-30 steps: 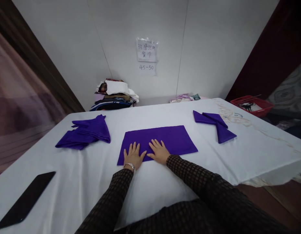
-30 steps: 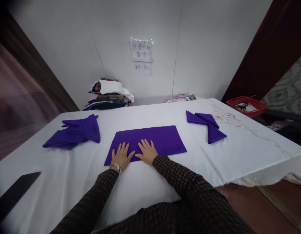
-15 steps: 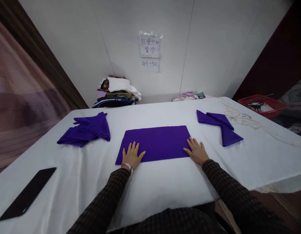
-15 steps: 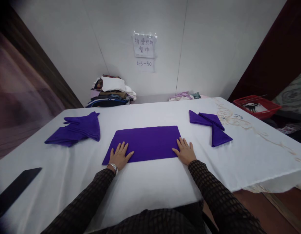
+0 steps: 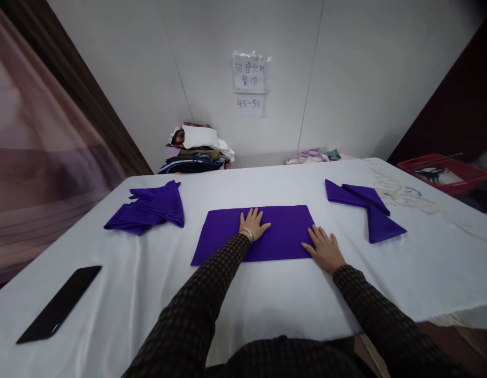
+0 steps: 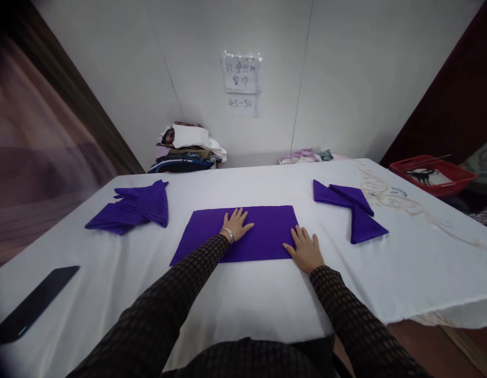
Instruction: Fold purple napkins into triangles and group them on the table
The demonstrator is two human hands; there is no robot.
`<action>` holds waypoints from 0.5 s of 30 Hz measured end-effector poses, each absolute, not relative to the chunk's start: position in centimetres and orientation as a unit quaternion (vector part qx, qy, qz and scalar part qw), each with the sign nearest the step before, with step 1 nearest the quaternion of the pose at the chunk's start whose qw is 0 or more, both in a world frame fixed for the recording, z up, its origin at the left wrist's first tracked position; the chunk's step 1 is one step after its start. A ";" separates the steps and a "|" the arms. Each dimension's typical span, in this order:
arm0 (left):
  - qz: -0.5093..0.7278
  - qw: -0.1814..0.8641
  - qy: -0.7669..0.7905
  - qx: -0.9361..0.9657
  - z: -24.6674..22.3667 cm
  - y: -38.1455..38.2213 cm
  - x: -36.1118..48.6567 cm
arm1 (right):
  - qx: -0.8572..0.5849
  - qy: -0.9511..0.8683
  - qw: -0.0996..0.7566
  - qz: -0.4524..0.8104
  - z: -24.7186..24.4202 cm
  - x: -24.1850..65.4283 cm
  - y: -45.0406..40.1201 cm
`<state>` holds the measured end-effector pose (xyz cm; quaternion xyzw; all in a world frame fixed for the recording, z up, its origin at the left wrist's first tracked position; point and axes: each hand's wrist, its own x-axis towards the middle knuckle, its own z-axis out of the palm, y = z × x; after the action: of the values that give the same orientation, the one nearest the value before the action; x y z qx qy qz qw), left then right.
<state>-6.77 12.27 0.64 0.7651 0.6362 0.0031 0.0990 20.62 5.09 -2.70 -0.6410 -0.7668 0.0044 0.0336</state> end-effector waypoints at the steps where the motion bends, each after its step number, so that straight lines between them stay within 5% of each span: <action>1: 0.000 0.100 0.640 0.762 0.3 12.7 -7.1 | -0.641 -0.767 0.034 0.004 -2.7 20.6 5.1; 15: -0.015 0.043 0.801 0.597 1.3 11.2 -25.1 | -0.643 -0.766 0.025 0.011 -2.7 20.7 5.1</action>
<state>-25.08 11.16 1.29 0.5971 0.8009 -0.0151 0.0426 20.67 5.12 -2.67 -0.6427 -0.7657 0.0106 0.0247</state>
